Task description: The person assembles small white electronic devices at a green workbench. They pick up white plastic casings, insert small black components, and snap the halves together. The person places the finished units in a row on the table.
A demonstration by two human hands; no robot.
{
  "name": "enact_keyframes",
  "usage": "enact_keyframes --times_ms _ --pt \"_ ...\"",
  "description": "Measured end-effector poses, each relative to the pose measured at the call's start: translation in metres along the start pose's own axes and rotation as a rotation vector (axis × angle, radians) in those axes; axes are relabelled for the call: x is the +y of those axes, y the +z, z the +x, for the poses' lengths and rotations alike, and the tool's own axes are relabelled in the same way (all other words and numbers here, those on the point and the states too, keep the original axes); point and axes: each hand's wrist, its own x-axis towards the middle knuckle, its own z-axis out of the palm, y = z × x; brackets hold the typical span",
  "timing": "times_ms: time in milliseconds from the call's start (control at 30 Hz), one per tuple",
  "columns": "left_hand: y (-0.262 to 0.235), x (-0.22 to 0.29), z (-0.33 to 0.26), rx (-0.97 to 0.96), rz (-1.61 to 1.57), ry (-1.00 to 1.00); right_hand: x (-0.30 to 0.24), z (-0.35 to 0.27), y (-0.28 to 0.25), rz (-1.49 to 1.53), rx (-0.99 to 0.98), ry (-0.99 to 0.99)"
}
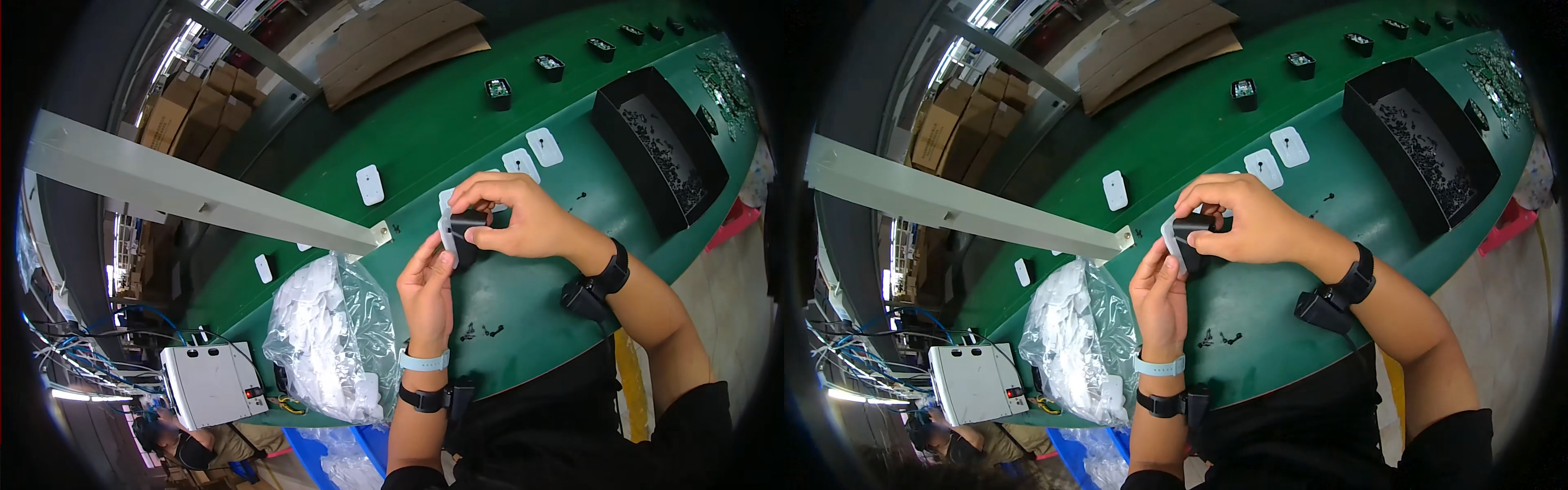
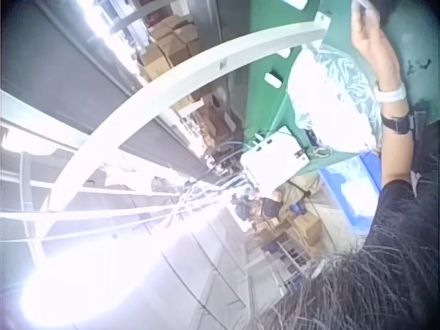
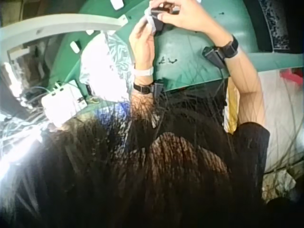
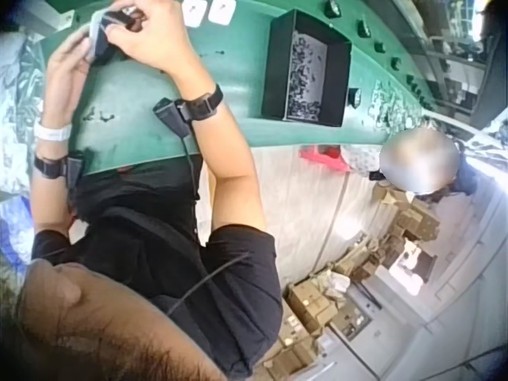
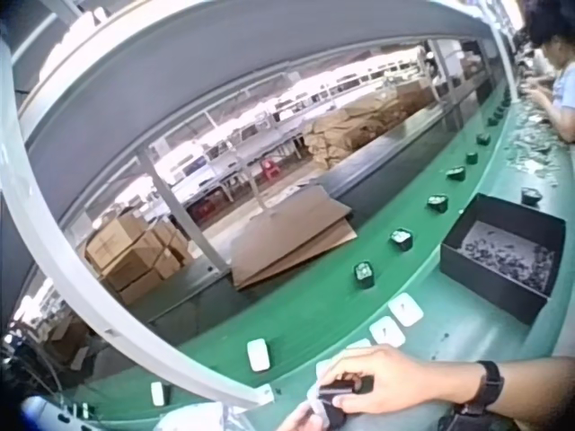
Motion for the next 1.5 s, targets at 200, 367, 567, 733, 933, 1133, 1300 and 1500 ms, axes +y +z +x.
enact_keyframes --times_ms 200,367,567,733,933,1133,1300,1500 --pt "0.005 0.003 0.000 -0.005 0.059 0.005 0.003 0.000 0.000 -0.033 -0.007 -0.007" --pt "0.009 0.005 0.000 -0.010 0.091 0.014 0.004 0.000 0.000 -0.026 -0.015 -0.030" --pt "0.003 0.003 -0.001 -0.009 0.131 0.016 0.007 -0.001 0.003 -0.041 -0.024 -0.111" --pt "-0.002 0.001 0.000 -0.013 0.139 0.103 0.010 0.000 0.004 -0.097 -0.027 -0.198" --pt "0.009 0.001 0.000 0.139 0.465 0.380 0.010 -0.004 0.015 0.262 -0.023 0.193" --pt "0.014 0.008 -0.004 0.153 0.969 0.680 0.006 -0.012 0.032 0.307 -0.015 0.222" --pt "0.005 0.008 0.000 0.109 0.351 0.354 0.005 -0.009 0.023 0.335 -0.029 0.103" --pt "0.001 0.007 -0.001 0.028 0.655 0.450 0.009 -0.009 0.022 0.132 -0.045 -0.102"
